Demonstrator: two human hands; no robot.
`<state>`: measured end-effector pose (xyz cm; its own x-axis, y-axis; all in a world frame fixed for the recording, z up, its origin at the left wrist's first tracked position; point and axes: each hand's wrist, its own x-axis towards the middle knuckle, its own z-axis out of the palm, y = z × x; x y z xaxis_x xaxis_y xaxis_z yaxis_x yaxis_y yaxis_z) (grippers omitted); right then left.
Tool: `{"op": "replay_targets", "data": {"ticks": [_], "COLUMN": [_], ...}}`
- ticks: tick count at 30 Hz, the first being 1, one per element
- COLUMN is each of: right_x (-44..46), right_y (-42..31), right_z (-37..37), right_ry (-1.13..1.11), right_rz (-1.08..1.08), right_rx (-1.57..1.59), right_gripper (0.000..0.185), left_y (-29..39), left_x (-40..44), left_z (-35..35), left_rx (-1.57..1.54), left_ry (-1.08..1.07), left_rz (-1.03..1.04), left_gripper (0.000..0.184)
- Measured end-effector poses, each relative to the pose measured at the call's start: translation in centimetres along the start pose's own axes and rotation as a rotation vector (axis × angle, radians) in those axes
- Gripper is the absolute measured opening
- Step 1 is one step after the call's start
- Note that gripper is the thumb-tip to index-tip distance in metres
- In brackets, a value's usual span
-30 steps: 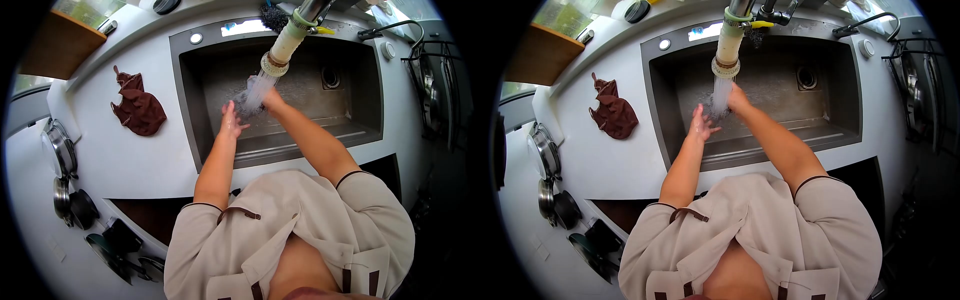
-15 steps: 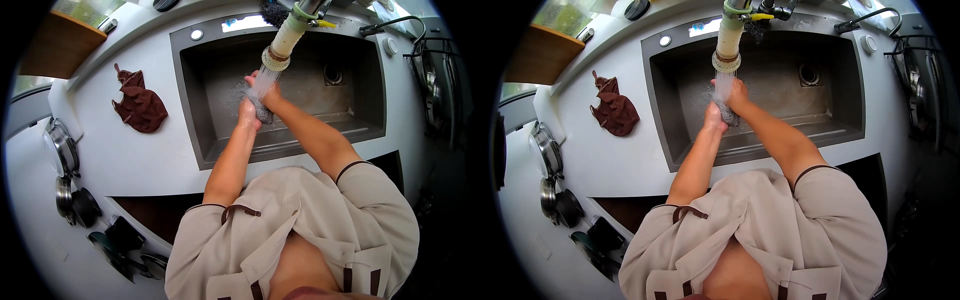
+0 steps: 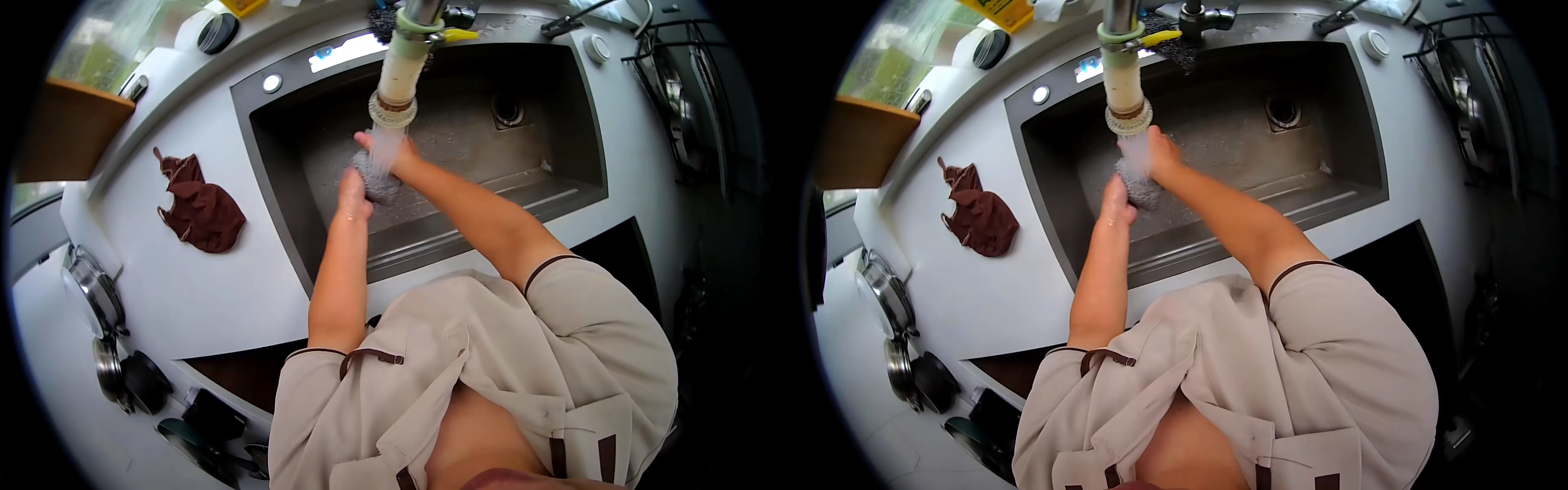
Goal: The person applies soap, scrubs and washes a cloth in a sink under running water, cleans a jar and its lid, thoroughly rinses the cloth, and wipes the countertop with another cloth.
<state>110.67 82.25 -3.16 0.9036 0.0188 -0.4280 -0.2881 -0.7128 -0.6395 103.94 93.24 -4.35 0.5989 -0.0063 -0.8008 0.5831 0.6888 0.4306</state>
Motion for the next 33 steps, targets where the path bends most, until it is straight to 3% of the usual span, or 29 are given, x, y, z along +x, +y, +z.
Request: {"op": "replay_targets", "data": {"ticks": [1,2,3,5,6,9,10,15,18,21,23,24,26,29,31,33], "right_x": [0.5,1.6,1.7,-0.2,-1.8,-3.3,-3.4,-4.4,-4.5,-4.4,-4.4,-3.9,-2.8,-4.3,-6.4,-7.4], "right_y": [2.6,4.5,4.4,2.5,1.2,0.0,0.6,0.9,1.0,1.1,1.5,2.8,6.1,4.9,2.3,0.8], "right_z": [1.8,3.3,2.8,0.3,-1.1,-1.6,-0.9,-1.6,-2.0,-2.3,-1.9,-0.5,3.2,2.8,1.4,0.0], "right_ry": [0.012,0.002,-0.004,-0.13,-0.266,-0.293,-0.333,-0.4,-0.392,-0.3,-0.281,-0.281,-0.065,-0.041,-0.112,-0.182], "right_rz": [0.008,0.057,0.079,0.217,0.337,0.484,0.394,0.402,0.354,0.358,0.315,0.314,0.178,0.22,0.182,0.154], "right_rx": [0.001,0.313,0.471,0.902,1.174,1.268,1.315,1.398,1.365,1.254,1.158,1.159,0.673,0.905,0.871,0.837], "right_gripper": [0.059,0.059,0.059,0.056,0.052,0.048,0.041,0.031,0.03,0.028,0.029,0.029,0.029,0.034,0.03,0.028], "left_y": [-0.7,0.7,0.8,0.1,-1.0,-2.4,-3.1,-2.4,-1.7,-2.3,-2.9,-3.4,-4.7,-5.1,-4.3,-3.8], "left_x": [2.3,-0.5,-0.7,-1.1,-0.8,-4.3,-4.2,-3.4,-4.2,-4.0,-3.6,-3.2,-2.7,-4.5,-4.7,-4.5], "left_z": [-2.2,0.2,0.6,0.3,-0.1,3.4,3.8,2.9,2.2,0.8,0.1,-0.1,-0.2,1.7,2.2,2.5], "left_rx": [0.023,0.07,0.074,0.61,0.592,0.263,0.349,0.473,0.255,0.208,0.186,0.187,0.418,0.491,0.492,0.253], "left_ry": [0.05,0.361,0.345,0.551,0.356,-0.117,-0.06,-0.021,-0.162,-0.091,0.105,0.104,0.268,0.282,0.186,0.224], "left_rz": [0.075,0.089,0.097,0.274,0.284,0.393,0.436,0.449,0.347,0.251,0.271,0.272,0.533,0.574,0.49,0.418], "left_gripper": [0.047,0.051,0.051,0.056,0.058,0.066,0.057,0.041,0.034,0.029,0.026,0.026,0.024,0.023,0.029,0.037]}}
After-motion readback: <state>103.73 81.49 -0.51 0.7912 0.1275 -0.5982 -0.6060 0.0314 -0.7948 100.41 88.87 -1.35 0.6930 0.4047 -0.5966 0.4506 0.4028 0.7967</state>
